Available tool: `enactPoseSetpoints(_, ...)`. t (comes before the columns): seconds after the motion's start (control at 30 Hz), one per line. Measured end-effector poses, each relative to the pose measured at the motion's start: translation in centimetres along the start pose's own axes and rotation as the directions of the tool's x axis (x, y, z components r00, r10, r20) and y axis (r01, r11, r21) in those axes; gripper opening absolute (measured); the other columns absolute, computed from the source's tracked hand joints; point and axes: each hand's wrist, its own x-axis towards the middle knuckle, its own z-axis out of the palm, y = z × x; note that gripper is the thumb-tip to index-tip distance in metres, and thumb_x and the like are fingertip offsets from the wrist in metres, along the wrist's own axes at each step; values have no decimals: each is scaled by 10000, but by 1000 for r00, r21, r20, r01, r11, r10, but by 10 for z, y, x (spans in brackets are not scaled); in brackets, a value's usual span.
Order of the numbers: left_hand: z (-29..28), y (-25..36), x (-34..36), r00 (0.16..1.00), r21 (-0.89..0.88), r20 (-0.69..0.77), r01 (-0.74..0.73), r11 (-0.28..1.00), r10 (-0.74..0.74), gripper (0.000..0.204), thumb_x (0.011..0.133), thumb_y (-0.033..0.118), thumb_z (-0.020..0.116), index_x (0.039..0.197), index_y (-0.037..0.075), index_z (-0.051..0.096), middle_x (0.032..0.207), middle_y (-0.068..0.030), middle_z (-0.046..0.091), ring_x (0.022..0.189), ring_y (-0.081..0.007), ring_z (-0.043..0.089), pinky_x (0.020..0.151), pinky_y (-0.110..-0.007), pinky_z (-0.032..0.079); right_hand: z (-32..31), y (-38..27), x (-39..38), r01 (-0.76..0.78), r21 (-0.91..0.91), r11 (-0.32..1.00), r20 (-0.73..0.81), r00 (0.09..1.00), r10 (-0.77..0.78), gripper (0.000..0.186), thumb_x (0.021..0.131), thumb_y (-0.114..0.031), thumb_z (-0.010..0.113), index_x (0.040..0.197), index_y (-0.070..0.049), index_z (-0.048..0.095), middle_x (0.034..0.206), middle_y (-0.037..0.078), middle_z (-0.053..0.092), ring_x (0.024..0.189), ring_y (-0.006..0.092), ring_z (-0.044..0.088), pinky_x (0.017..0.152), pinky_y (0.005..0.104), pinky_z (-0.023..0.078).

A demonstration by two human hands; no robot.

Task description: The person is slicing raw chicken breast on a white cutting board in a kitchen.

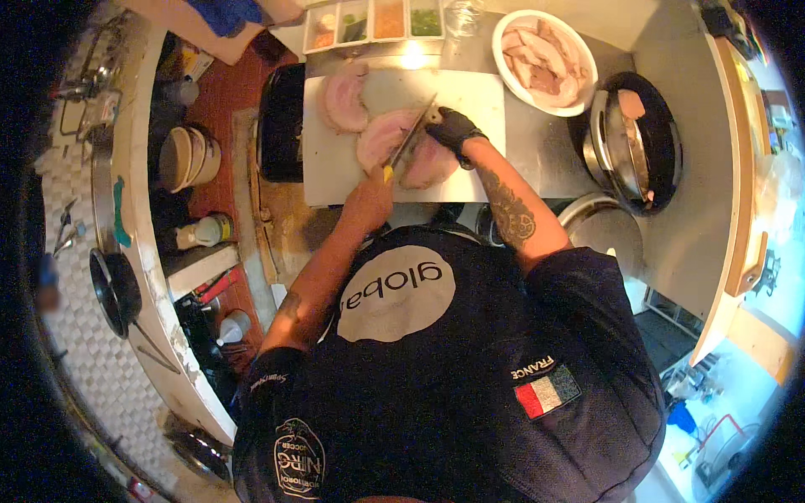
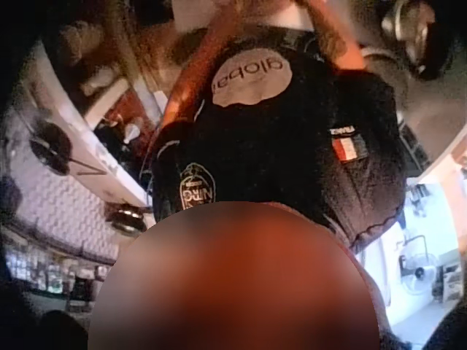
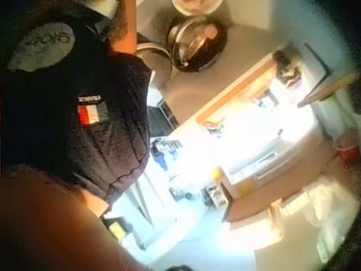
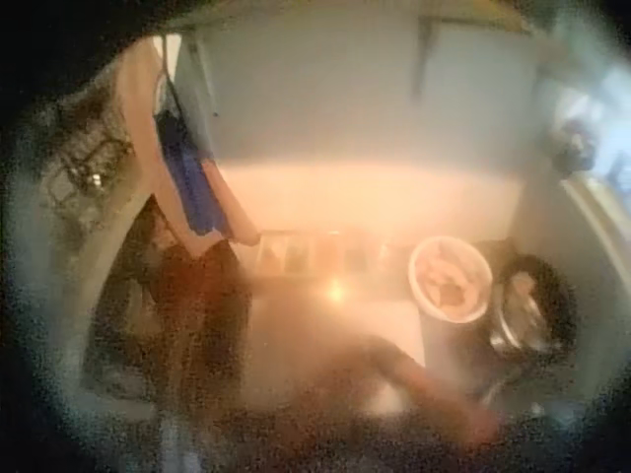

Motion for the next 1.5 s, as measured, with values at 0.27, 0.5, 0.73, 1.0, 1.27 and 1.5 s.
enactPoseSetpoints(0.27,-78,-22,13,987,103,-44,-147,984,152,352,981,318,472,1190,35,488,1007,-316,633,947,-502,601,810,-575,470,-6,-5,-24,87,32,996,-272,959,-75,482,795,-359,666,1179,-72,608,1157,215,637,1082,386,608,929,438,493)
enactPoseSetpoints(0.5,-274,-73,-44,939,316,-51,-308,898,340,324,952,302,570,1119,25,545,750,-238,611,722,-449,621,671,-493,470,24,-62,1,431,-256,865,-251,834,-491,537,672,-391,768,1129,-127,668,1115,152,662,999,356,645,910,453,505)
enactPoseSetpoints(0.73,-220,-119,-42,960,-586,-100,154,796,-260,207,949,304,627,965,125,523,615,45,444,442,-65,421,383,-241,392,30,-92,38,540,-389,746,330,838,-434,403,698,-225,700,1082,-109,668,1051,151,649,1026,350,640,906,463,493)
enactPoseSetpoints(1.0,-110,-148,-117,935,-862,-97,93,498,-342,98,973,174,565,955,82,538,626,19,477,428,-66,418,369,-236,383,-1,-141,105,707,-422,567,564,695,-447,396,674,-115,701,1069,-129,683,1144,137,643,1064,334,627,900,431,511)
enactPoseSetpoints(1.27,-55,-151,-176,879,-895,-108,117,430,-465,132,973,178,567,987,51,536,603,5,450,428,-83,410,381,-253,375,12,-200,139,784,-566,254,601,604,-523,459,619,-168,766,1072,-177,689,1197,118,605,1102,342,613,900,475,518)
enactPoseSetpoints(1.5,-34,-139,-229,810,-861,-137,188,473,-570,138,972,203,565,961,70,529,605,8,463,425,-83,429,393,-251,384,52,-134,190,523,-515,679,815,543,201,385,686,-143,700,1056,-50,649,843,87,615,858,207,632,738,398,524)
